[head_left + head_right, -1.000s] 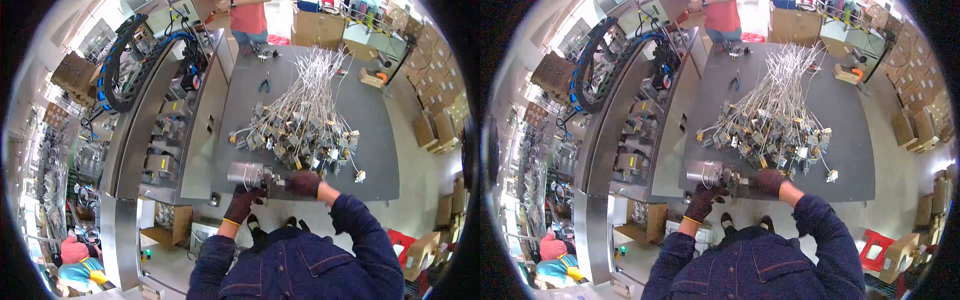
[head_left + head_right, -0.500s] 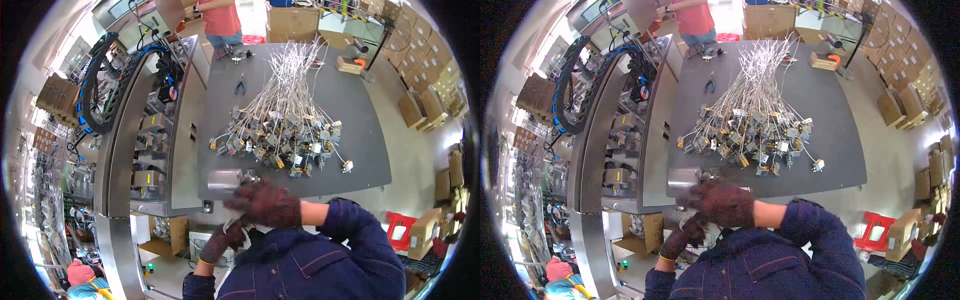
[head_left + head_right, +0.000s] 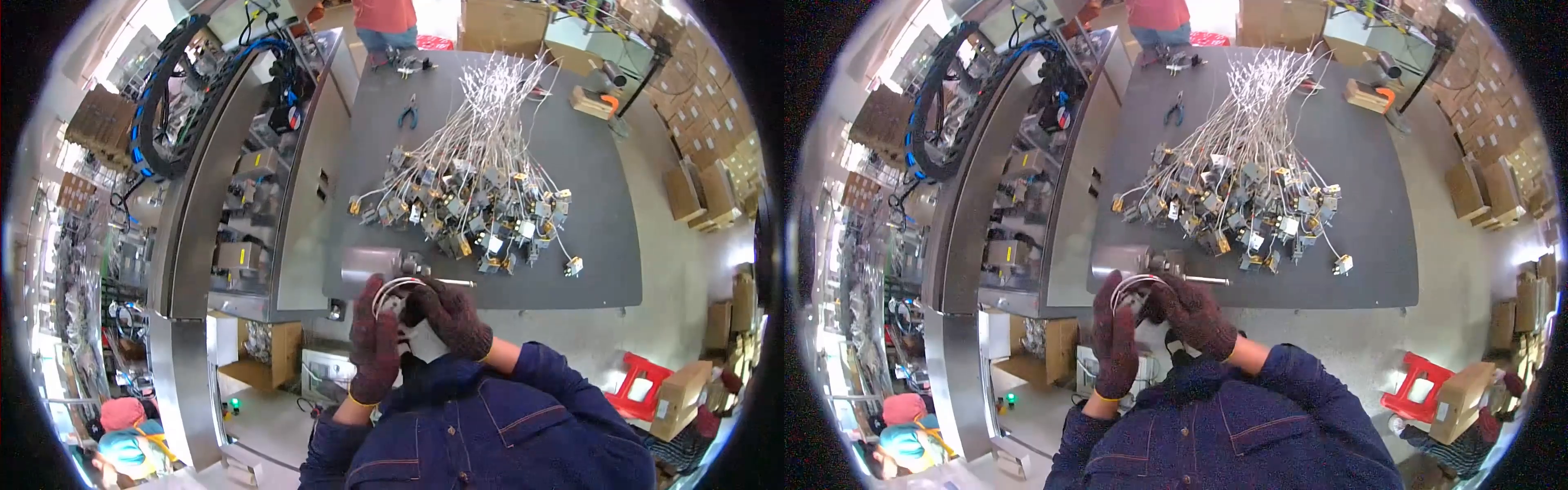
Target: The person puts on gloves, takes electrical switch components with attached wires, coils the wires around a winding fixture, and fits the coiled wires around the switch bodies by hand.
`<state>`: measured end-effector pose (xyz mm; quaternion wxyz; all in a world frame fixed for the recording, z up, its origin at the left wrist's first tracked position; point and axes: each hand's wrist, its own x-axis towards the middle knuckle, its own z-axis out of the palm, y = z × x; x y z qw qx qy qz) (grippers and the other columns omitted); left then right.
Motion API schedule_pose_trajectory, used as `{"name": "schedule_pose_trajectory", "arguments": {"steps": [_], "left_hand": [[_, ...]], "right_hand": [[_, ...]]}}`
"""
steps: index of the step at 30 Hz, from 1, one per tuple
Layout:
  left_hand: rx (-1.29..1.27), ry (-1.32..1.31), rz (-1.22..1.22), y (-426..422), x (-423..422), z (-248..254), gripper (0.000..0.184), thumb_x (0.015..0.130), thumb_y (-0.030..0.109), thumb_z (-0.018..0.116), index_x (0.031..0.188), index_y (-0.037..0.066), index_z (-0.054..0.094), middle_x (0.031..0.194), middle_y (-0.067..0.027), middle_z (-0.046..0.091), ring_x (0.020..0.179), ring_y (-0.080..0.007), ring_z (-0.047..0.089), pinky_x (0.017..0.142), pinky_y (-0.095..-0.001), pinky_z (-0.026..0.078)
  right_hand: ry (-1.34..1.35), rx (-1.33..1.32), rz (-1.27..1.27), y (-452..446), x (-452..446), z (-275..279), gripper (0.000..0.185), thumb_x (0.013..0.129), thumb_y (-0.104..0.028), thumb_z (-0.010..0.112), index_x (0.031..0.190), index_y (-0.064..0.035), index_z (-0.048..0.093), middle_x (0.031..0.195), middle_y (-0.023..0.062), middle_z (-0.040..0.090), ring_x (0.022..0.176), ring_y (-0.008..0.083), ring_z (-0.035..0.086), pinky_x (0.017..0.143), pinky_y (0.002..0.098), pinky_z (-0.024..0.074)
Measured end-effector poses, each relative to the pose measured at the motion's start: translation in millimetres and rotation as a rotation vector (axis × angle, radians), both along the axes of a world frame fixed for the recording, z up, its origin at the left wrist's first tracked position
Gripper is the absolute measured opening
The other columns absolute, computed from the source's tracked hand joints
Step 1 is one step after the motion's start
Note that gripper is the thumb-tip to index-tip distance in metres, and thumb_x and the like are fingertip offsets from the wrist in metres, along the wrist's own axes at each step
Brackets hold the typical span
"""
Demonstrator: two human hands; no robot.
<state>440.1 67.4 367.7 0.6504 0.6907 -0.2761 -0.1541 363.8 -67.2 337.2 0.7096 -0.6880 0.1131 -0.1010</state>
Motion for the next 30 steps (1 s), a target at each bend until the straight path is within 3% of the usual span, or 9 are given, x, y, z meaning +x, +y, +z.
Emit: {"name": "schedule_pose_trajectory", "arguments": {"steps": [9,12,15,17,23,25,27,29,30], "left_hand": [[-0.334,0.818,-0.106,27.8,-0.1,-30.8,0.030,0.096,0.020,0.047,0.121,0.003,0.054,0.116,-0.0116,0.060,0.106,-0.0220,0.059,0.085,-0.0337,0.051],[0.459,-0.591,-0.121,44.3,10.1,-31.0,0.030,0.096,0.017,0.048,0.121,0.001,0.053,0.120,-0.0124,0.057,0.111,-0.0240,0.055,0.087,-0.0354,0.050],[0.484,-0.588,-0.175,46.9,12.1,-19.8,0.030,0.096,0.014,0.048,0.122,-0.001,0.051,0.124,-0.0139,0.054,0.115,-0.0269,0.052,0.090,-0.0381,0.049],[-0.124,0.991,-0.192,37.1,13.7,0.8,0.030,0.096,0.015,0.047,0.122,0.001,0.052,0.121,-0.0129,0.056,0.112,-0.0254,0.054,0.092,-0.0394,0.048],[-0.372,1.392,-0.133,54.2,22.2,-0.4,0.029,0.097,0.019,0.046,0.120,0.004,0.054,0.116,-0.0111,0.058,0.108,-0.0197,0.056,0.091,-0.0365,0.048],[0.136,0.172,-0.125,74.9,16.9,-1.0,0.030,0.096,0.015,0.047,0.122,0.001,0.052,0.117,-0.0131,0.059,0.109,-0.0238,0.057,0.093,-0.0363,0.048],[0.151,0.133,-0.114,90.7,22.9,-6.0,0.031,0.094,0.010,0.047,0.123,-0.001,0.050,0.121,-0.0156,0.057,0.110,-0.0277,0.057,0.094,-0.0358,0.047],[0.023,0.423,0.046,109.3,31.9,-31.0,0.031,0.095,0.007,0.044,0.124,-0.002,0.049,0.123,-0.0153,0.056,0.112,-0.0273,0.055,0.099,-0.0373,0.043],[0.021,0.417,0.064,119.5,42.2,-36.8,0.031,0.095,0.007,0.044,0.124,-0.002,0.049,0.123,-0.0153,0.056,0.112,-0.0273,0.055,0.099,-0.0373,0.043]], "right_hand": [[0.060,-0.558,-0.148,10.9,-8.9,-7.1,0.031,0.094,-0.021,0.048,0.120,-0.0089,0.057,0.097,0.0169,0.065,0.081,0.0321,0.065,0.067,0.0394,0.0502],[-0.165,-0.434,-0.156,15.3,-9.1,-23.0,0.024,0.092,-0.011,0.051,0.113,0.0000,0.055,0.101,0.0237,0.062,0.076,0.0388,0.061,0.063,0.0448,0.0496],[-0.252,-1.052,-0.244,14.7,-10.0,-53.2,0.023,0.091,-0.005,0.049,0.112,0.0014,0.054,0.108,0.0252,0.059,0.079,0.0377,0.061,0.063,0.0441,0.0497],[-0.329,-1.110,-0.038,10.8,-9.6,-55.3,0.060,0.072,-0.008,0.064,0.126,0.0068,0.043,0.112,0.0266,0.055,0.085,0.0365,0.061,0.065,0.0414,0.0501],[-0.121,-0.263,-0.063,40.6,14.8,-12.0,0.023,0.095,-0.015,0.044,0.105,0.0003,0.058,0.087,0.0172,0.062,0.076,0.0313,0.063,0.063,0.0398,0.0495],[-0.202,-0.743,0.003,35.8,10.1,-40.7,0.023,0.096,-0.015,0.044,0.104,0.0002,0.059,0.082,0.0149,0.063,0.072,0.0296,0.063,0.064,0.0378,0.0495],[-0.303,-1.232,0.026,42.4,25.0,-34.3,0.023,0.096,-0.016,0.044,0.102,0.0001,0.060,0.078,0.0125,0.064,0.069,0.0279,0.063,0.064,0.0358,0.0495],[0.017,-0.324,-0.027,47.0,45.0,19.5,0.021,0.095,-0.015,0.046,0.102,-0.0006,0.060,0.079,0.0121,0.064,0.070,0.0259,0.063,0.066,0.0339,0.0494],[-0.070,-0.589,-0.054,33.9,49.8,17.5,0.019,0.093,-0.012,0.049,0.103,-0.0004,0.060,0.087,0.0144,0.063,0.077,0.0216,0.062,0.068,0.0310,0.0487]]}}
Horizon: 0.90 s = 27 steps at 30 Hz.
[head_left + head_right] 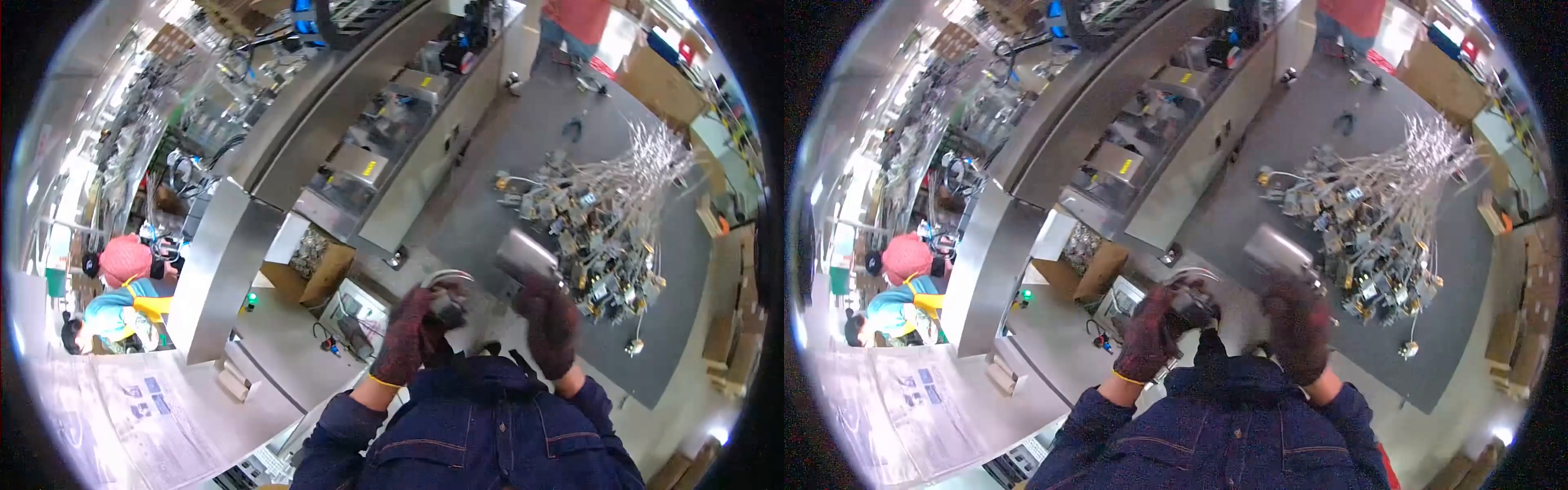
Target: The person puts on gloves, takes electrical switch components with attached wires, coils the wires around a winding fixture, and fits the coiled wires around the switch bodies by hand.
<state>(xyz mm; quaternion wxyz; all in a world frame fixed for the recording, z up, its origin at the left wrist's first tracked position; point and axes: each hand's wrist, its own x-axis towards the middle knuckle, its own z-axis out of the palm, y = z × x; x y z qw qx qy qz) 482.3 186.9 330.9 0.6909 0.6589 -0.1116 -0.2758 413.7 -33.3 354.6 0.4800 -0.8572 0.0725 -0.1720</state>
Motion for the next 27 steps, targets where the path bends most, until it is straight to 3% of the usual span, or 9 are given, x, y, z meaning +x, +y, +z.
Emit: {"name": "schedule_pose_trajectory", "arguments": {"steps": [2,3,6,8,9,12,18,25,27], "left_hand": [[-0.235,0.395,0.475,30.0,24.4,-10.8,0.033,0.095,0.006,0.044,0.127,-0.002,0.047,0.127,-0.0143,0.053,0.114,-0.0243,0.054,0.101,-0.0366,0.041],[-0.239,0.391,0.484,49.2,37.7,-29.0,0.033,0.095,0.006,0.044,0.127,-0.002,0.047,0.127,-0.0143,0.053,0.114,-0.0243,0.054,0.101,-0.0366,0.041],[-0.061,-0.255,0.767,131.8,88.5,-126.7,0.032,0.096,0.018,0.050,0.123,0.000,0.053,0.122,-0.0130,0.057,0.112,-0.0212,0.054,0.103,-0.0356,0.039],[0.467,-0.234,0.937,208.6,119.4,-186.0,0.037,0.091,0.016,0.055,0.125,0.001,0.055,0.120,-0.0093,0.061,0.112,-0.0191,0.055,0.097,-0.0300,0.042],[1.131,-0.576,0.672,270.5,147.1,-212.9,0.035,0.090,0.017,0.053,0.122,0.001,0.056,0.118,-0.0111,0.061,0.111,-0.0204,0.056,0.096,-0.0308,0.042],[1.539,-0.405,0.588,360.5,182.6,-240.9,0.038,0.090,0.020,0.053,0.124,0.001,0.054,0.122,-0.0120,0.058,0.115,-0.0223,0.052,0.098,-0.0319,0.039],[1.829,-0.094,0.458,470.1,194.7,-280.2,0.045,0.091,0.025,0.053,0.128,0.000,0.048,0.128,-0.0139,0.052,0.121,-0.0259,0.045,0.103,-0.0342,0.033],[1.964,-0.099,0.427,452.0,185.6,-294.4,0.054,0.091,0.031,0.052,0.134,0.000,0.042,0.136,-0.0161,0.044,0.128,-0.0302,0.037,0.108,-0.0368,0.027],[1.950,-0.197,0.369,411.4,180.2,-296.6,0.056,0.091,0.033,0.052,0.135,0.000,0.040,0.138,-0.0168,0.042,0.131,-0.0315,0.035,0.110,-0.0375,0.025]], "right_hand": [[-0.150,-0.152,-0.159,-7.1,20.2,16.6,0.018,0.090,-0.009,0.052,0.103,0.0001,0.060,0.095,0.0163,0.063,0.087,0.0244,0.061,0.074,0.0334,0.0481],[-0.155,-0.152,-0.149,-8.3,28.7,15.8,0.018,0.090,-0.009,0.052,0.103,0.0001,0.060,0.095,0.0163,0.063,0.087,0.0244,0.061,0.074,0.0334,0.0481],[-0.178,-0.562,-0.137,-5.9,51.6,11.9,0.020,0.086,-0.004,0.052,0.105,-0.0007,0.060,0.100,0.0155,0.062,0.094,0.0293,0.059,0.081,0.0367,0.0461],[-0.140,-0.653,-0.108,2.4,58.7,8.6,0.025,0.081,-0.001,0.055,0.106,-0.0021,0.061,0.106,0.0150,0.061,0.100,0.0334,0.056,0.085,0.0413,0.0437],[-0.135,-0.663,-0.118,5.5,63.8,7.4,0.025,0.081,-0.001,0.055,0.106,-0.0021,0.061,0.106,0.0150,0.061,0.100,0.0334,0.056,0.085,0.0413,0.0437],[-0.073,-0.709,-0.199,10.4,68.5,6.8,0.026,0.078,0.001,0.057,0.103,-0.0034,0.061,0.104,0.0137,0.062,0.098,0.0327,0.057,0.085,0.0420,0.0429],[-0.037,-0.778,-0.241,9.4,71.4,-0.6,0.026,0.075,-0.001,0.061,0.100,-0.0073,0.061,0.101,0.0114,0.062,0.094,0.0321,0.058,0.084,0.0424,0.0428],[0.046,-0.668,-0.194,-18.3,65.2,-9.0,0.031,0.074,-0.011,0.065,0.104,-0.0114,0.063,0.104,0.0078,0.061,0.094,0.0275,0.057,0.083,0.0396,0.0400],[0.097,-0.767,0.008,-58.4,70.6,-16.5,0.029,0.075,-0.013,0.067,0.104,-0.0103,0.064,0.101,0.0074,0.063,0.095,0.0249,0.059,0.081,0.0376,0.0448]]}}
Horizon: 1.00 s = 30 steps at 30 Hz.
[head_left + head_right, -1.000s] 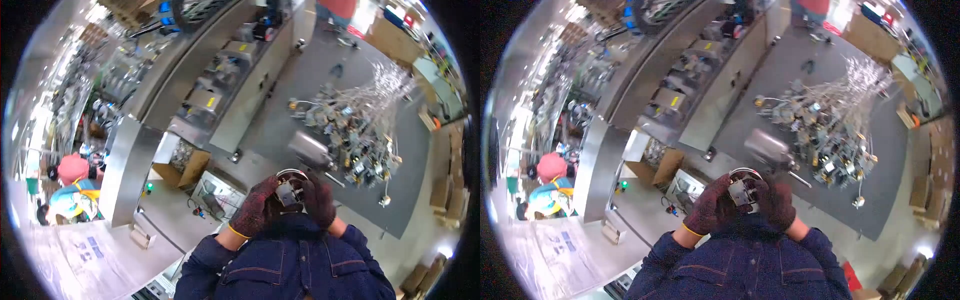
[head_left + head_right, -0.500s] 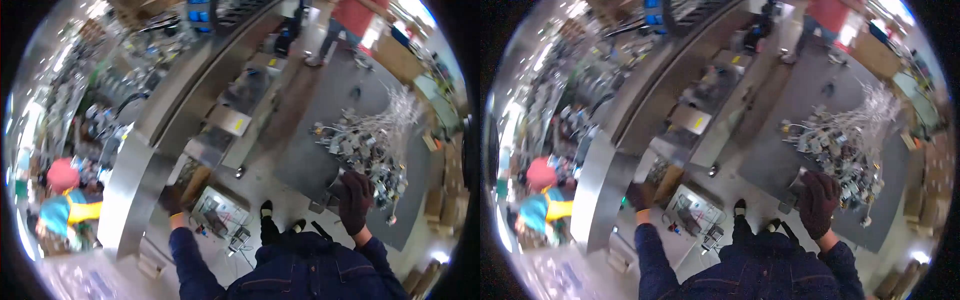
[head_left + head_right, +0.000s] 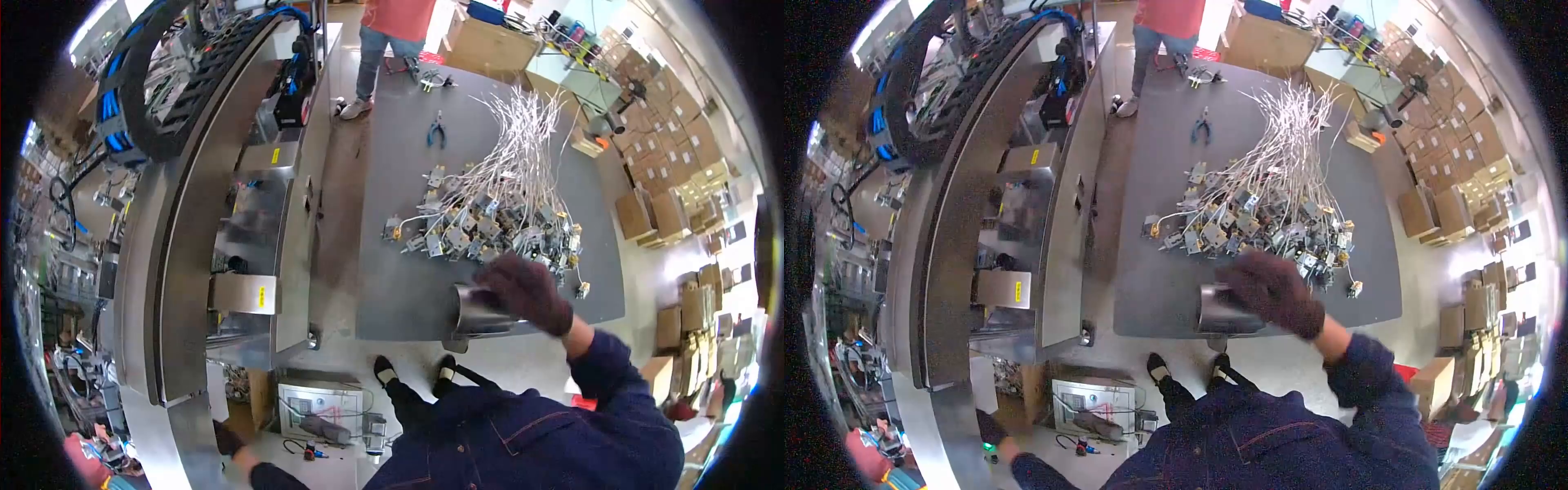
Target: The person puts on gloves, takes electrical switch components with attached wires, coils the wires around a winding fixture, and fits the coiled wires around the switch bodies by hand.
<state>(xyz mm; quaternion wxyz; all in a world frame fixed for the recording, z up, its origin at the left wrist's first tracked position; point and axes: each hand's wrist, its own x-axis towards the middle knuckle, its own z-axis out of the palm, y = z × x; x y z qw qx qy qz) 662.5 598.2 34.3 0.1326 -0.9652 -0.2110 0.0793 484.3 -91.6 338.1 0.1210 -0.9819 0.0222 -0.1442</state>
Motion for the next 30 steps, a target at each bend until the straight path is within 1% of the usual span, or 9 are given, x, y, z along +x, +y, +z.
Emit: {"name": "schedule_pose_trajectory", "arguments": {"steps": [4,7,10,14,16,18,23,29,30], "left_hand": [[-0.217,-0.010,-0.485,-153.3,-27.6,-7.5,0.062,0.091,0.036,0.052,0.138,-0.001,0.036,0.142,-0.0180,0.038,0.135,-0.0339,0.030,0.113,-0.0390,0.021],[-0.795,-0.149,-0.795,-289.6,-79.9,66.2,0.056,0.089,0.033,0.056,0.134,0.002,0.041,0.142,-0.0173,0.038,0.135,-0.0344,0.031,0.112,-0.0487,0.019],[-0.912,-0.108,-1.022,-370.7,-105.5,143.7,0.057,0.080,0.014,0.062,0.133,0.003,0.043,0.136,-0.0208,0.044,0.130,-0.0387,0.036,0.109,-0.0488,0.026],[-1.076,-0.144,-1.056,-411.2,-98.5,170.0,0.054,0.084,0.019,0.061,0.133,0.005,0.044,0.135,-0.0228,0.042,0.128,-0.0405,0.036,0.106,-0.0506,0.030],[-1.219,-0.252,-1.024,-439.2,-93.2,208.0,0.054,0.085,0.023,0.061,0.133,0.005,0.043,0.135,-0.0223,0.042,0.128,-0.0400,0.037,0.105,-0.0506,0.031],[-1.358,-0.363,-0.979,-471.1,-86.9,259.3,0.055,0.086,0.027,0.062,0.134,0.006,0.043,0.136,-0.0218,0.042,0.127,-0.0396,0.038,0.104,-0.0505,0.032],[-0.717,-0.328,-1.582,-543.9,-88.1,350.5,0.065,0.076,0.018,0.069,0.134,0.008,0.043,0.135,-0.0165,0.043,0.124,-0.0364,0.041,0.099,-0.0478,0.036],[-0.773,-0.213,-1.479,-550.7,-109.0,370.8,0.047,0.075,0.012,0.064,0.120,0.007,0.055,0.108,-0.0152,0.058,0.098,-0.0338,0.057,0.083,-0.0422,0.047],[-0.865,-0.329,-1.465,-544.9,-114.6,371.8,0.040,0.075,0.011,0.063,0.115,0.007,0.058,0.101,-0.0156,0.060,0.093,-0.0342,0.059,0.080,-0.0412,0.049]], "right_hand": [[0.194,0.428,-0.125,-43.2,84.0,0.2,0.026,0.085,-0.014,0.059,0.110,-0.0045,0.062,0.110,0.0120,0.063,0.096,0.0286,0.063,0.083,0.0418,0.0505],[-0.127,-0.046,0.271,-80.0,138.9,-120.2,0.029,0.085,-0.023,0.052,0.101,-0.0020,0.065,0.102,0.0180,0.065,0.089,0.0343,0.065,0.082,0.0457,0.0512],[0.532,0.085,0.034,-85.9,173.5,-175.3,0.029,0.075,-0.015,0.054,0.101,-0.0043,0.061,0.103,0.0187,0.063,0.093,0.0328,0.064,0.080,0.0431,0.0507],[0.718,-0.058,0.020,-76.0,158.5,-128.1,0.030,0.077,-0.016,0.054,0.104,-0.0046,0.059,0.101,0.0174,0.064,0.092,0.0322,0.063,0.081,0.0429,0.0505],[0.024,0.018,0.228,-79.5,139.0,-125.4,0.025,0.080,-0.024,0.053,0.087,-0.0035,0.067,0.087,0.0193,0.066,0.079,0.0372,0.065,0.070,0.0466,0.0520],[-0.010,0.109,0.200,-65.1,106.3,-69.6,0.024,0.080,-0.024,0.054,0.086,-0.0033,0.065,0.084,0.0195,0.065,0.077,0.0370,0.065,0.068,0.0470,0.0517],[0.107,0.246,0.135,-33.1,30.4,19.1,0.021,0.079,-0.022,0.057,0.091,-0.0045,0.061,0.081,0.0187,0.063,0.076,0.0366,0.064,0.067,0.0471,0.0513],[-0.560,0.481,0.016,-17.6,-46.1,41.1,0.017,0.085,-0.014,0.059,0.100,-0.0060,0.060,0.087,0.0155,0.061,0.069,0.0311,0.061,0.060,0.0375,0.0507],[-0.345,0.499,-0.204,-13.0,-70.2,46.1,0.020,0.090,-0.018,0.057,0.106,-0.0057,0.061,0.088,0.0116,0.064,0.071,0.0225,0.063,0.061,0.0324,0.0512]]}}
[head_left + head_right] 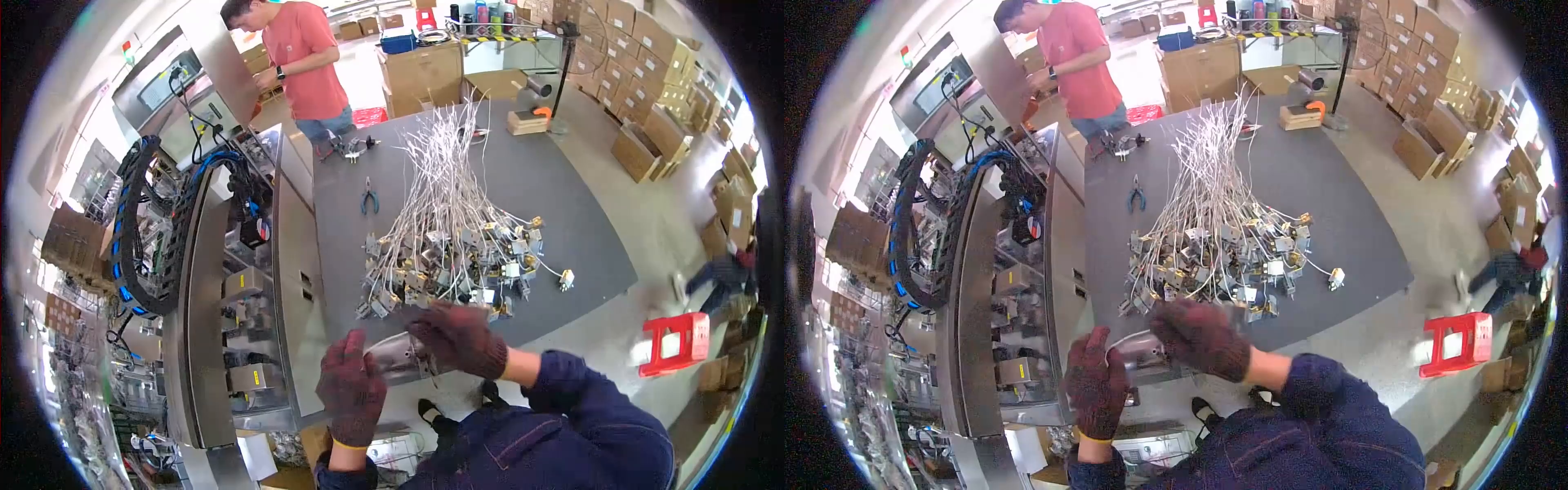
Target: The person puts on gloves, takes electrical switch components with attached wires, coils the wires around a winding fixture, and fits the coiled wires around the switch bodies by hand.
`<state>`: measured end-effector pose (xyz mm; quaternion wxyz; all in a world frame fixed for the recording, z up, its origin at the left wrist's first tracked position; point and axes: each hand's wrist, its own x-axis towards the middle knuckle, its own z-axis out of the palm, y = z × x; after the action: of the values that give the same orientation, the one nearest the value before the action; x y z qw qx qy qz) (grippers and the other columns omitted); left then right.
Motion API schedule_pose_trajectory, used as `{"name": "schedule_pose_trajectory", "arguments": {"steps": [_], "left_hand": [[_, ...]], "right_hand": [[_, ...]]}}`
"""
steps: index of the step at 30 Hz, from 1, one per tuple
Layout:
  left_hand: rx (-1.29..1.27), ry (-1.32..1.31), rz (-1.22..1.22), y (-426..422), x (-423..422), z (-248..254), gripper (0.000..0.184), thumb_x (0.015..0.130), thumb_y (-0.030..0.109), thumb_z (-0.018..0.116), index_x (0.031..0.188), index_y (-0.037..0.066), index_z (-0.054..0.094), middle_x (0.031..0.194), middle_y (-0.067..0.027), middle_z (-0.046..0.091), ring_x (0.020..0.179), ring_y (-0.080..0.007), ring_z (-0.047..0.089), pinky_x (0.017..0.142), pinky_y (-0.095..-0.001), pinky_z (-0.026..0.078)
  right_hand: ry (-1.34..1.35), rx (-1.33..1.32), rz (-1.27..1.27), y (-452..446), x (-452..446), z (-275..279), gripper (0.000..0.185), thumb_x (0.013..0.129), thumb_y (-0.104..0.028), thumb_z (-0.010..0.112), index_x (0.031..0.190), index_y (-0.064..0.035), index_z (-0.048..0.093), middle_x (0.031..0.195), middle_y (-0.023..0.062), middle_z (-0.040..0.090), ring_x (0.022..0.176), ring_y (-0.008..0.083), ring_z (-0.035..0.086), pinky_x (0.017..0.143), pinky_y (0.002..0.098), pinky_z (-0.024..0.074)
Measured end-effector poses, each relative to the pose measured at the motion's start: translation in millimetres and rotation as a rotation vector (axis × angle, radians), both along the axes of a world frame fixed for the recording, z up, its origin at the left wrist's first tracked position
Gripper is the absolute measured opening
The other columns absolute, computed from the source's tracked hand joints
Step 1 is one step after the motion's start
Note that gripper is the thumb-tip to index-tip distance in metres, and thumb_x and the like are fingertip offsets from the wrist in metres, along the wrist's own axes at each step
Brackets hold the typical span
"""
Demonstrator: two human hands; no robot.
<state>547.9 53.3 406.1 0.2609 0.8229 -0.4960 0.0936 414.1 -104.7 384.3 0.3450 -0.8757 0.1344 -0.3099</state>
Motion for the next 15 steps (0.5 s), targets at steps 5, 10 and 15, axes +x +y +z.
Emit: {"name": "schedule_pose_trajectory", "arguments": {"steps": [5,10,15], "left_hand": [[0.007,0.205,0.022,15.0,-55.7,-0.7,0.026,0.079,0.010,0.060,0.104,0.004,0.062,0.093,-0.0173,0.060,0.090,-0.0344,0.059,0.078,-0.0424,0.049],[0.174,0.462,-0.020,76.1,-93.7,-74.4,0.023,0.081,0.011,0.060,0.103,0.003,0.063,0.097,-0.0196,0.061,0.088,-0.0372,0.060,0.075,-0.0409,0.049],[0.468,0.733,-0.006,183.9,-134.3,-193.8,0.032,0.080,0.020,0.058,0.110,0.010,0.061,0.104,-0.0177,0.060,0.099,-0.0364,0.057,0.083,-0.0449,0.047]], "right_hand": [[0.163,0.969,0.204,18.2,-22.8,-15.6,0.031,0.095,-0.026,0.055,0.115,-0.0032,0.059,0.090,0.0055,0.064,0.078,0.0099,0.061,0.062,0.0262,0.0491],[0.058,1.098,0.134,-33.1,-26.6,-0.7,0.037,0.096,-0.042,0.044,0.095,-0.0094,0.063,0.070,-0.0030,0.054,0.050,0.0048,0.043,0.042,0.0221,0.0345],[0.028,1.017,0.177,-60.7,-17.0,-30.0,0.036,0.096,-0.037,0.045,0.093,-0.0061,0.062,0.069,-0.0018,0.052,0.058,0.0082,0.048,0.051,0.0254,0.0397]]}}
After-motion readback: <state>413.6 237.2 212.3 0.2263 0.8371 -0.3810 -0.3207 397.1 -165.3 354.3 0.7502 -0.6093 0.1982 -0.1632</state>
